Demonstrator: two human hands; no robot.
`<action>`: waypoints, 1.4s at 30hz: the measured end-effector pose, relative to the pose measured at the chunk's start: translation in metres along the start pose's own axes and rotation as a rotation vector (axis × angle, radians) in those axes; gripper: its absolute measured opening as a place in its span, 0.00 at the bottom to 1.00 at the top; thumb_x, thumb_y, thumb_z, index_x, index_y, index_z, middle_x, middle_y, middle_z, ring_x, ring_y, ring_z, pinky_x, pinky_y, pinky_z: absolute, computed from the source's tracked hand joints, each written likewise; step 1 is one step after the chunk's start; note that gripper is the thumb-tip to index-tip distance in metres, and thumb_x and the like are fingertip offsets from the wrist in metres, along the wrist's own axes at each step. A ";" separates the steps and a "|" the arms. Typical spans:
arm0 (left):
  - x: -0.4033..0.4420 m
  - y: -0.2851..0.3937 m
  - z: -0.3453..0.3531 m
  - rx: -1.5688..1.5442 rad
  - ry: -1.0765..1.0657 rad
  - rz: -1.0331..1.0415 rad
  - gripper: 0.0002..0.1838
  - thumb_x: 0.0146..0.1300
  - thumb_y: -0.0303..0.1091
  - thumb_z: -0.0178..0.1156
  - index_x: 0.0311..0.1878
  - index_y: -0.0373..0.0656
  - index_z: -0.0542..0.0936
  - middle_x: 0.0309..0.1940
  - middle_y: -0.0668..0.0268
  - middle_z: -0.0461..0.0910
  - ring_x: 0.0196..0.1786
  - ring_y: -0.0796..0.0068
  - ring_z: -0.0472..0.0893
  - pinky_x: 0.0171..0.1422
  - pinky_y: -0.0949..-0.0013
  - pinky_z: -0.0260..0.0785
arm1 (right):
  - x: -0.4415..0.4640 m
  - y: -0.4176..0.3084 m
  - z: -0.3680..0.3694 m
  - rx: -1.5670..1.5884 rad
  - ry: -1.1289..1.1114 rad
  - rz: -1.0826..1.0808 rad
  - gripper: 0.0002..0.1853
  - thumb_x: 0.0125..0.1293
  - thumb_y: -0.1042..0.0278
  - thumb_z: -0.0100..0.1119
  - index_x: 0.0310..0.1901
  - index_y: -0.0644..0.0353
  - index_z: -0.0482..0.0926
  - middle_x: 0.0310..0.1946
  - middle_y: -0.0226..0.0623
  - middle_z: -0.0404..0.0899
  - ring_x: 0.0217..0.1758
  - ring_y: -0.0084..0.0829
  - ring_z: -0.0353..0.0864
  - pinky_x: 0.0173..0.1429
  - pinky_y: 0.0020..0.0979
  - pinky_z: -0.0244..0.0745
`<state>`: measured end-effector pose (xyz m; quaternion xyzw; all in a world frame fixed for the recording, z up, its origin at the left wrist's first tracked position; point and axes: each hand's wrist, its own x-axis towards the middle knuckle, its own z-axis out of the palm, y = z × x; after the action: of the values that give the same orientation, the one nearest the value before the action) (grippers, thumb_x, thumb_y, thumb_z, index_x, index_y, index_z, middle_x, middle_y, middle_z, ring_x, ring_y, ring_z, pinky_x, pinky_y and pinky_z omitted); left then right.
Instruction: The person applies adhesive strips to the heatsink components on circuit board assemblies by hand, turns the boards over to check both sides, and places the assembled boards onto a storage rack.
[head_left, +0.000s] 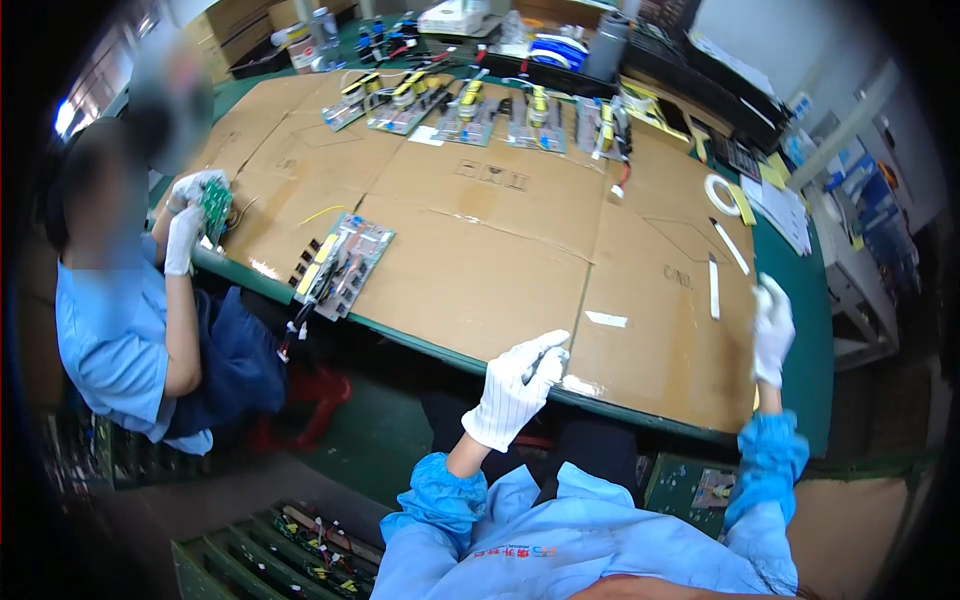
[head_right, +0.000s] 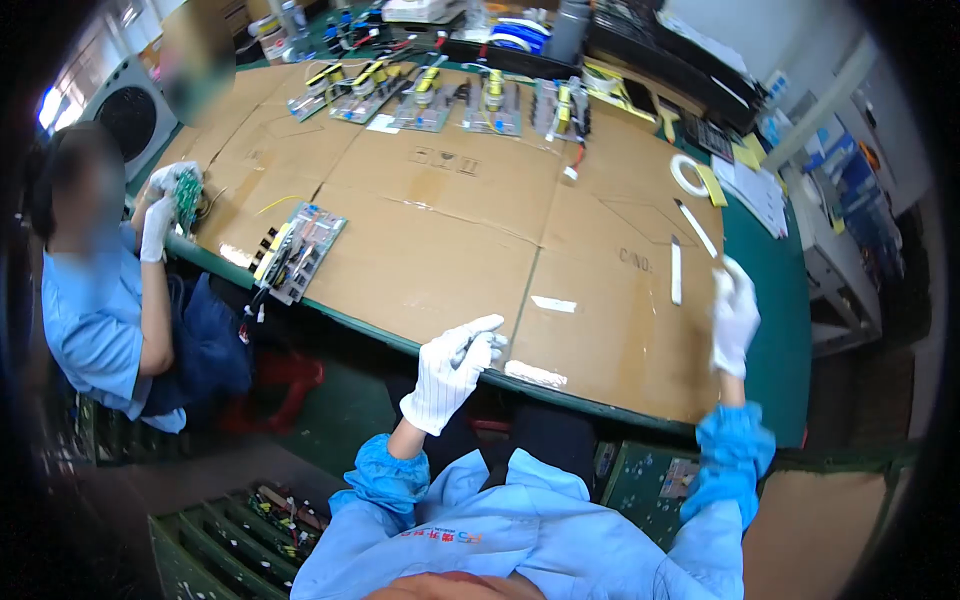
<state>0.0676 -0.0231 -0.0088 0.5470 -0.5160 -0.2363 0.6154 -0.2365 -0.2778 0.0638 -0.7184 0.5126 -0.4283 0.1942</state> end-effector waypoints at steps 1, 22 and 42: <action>0.001 -0.001 -0.008 0.109 0.099 0.024 0.16 0.69 0.25 0.57 0.58 0.33 0.80 0.38 0.59 0.87 0.34 0.78 0.84 0.37 0.75 0.75 | 0.025 -0.013 0.034 0.033 -0.127 -0.039 0.17 0.74 0.69 0.56 0.63 0.58 0.76 0.48 0.31 0.84 0.33 0.18 0.76 0.34 0.20 0.71; 0.004 -0.052 -0.038 0.679 0.517 0.210 0.20 0.61 0.30 0.63 0.57 0.37 0.79 0.31 0.65 0.83 0.27 0.67 0.82 0.30 0.67 0.75 | 0.236 -0.063 0.327 -0.390 -0.646 0.012 0.40 0.57 0.30 0.60 0.39 0.72 0.85 0.33 0.54 0.85 0.38 0.45 0.85 0.42 0.45 0.73; -0.033 -0.038 -0.023 -0.082 0.876 -0.066 0.14 0.74 0.31 0.54 0.57 0.36 0.79 0.44 0.55 0.85 0.43 0.67 0.87 0.49 0.68 0.80 | -0.085 -0.049 0.087 -0.414 -0.639 -0.808 0.21 0.66 0.62 0.63 0.61 0.52 0.78 0.54 0.46 0.82 0.49 0.46 0.85 0.50 0.40 0.82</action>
<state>0.0866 0.0039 -0.0532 0.5870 -0.1789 -0.0220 0.7892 -0.1465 -0.1953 0.0154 -0.9753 0.1850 -0.1199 0.0150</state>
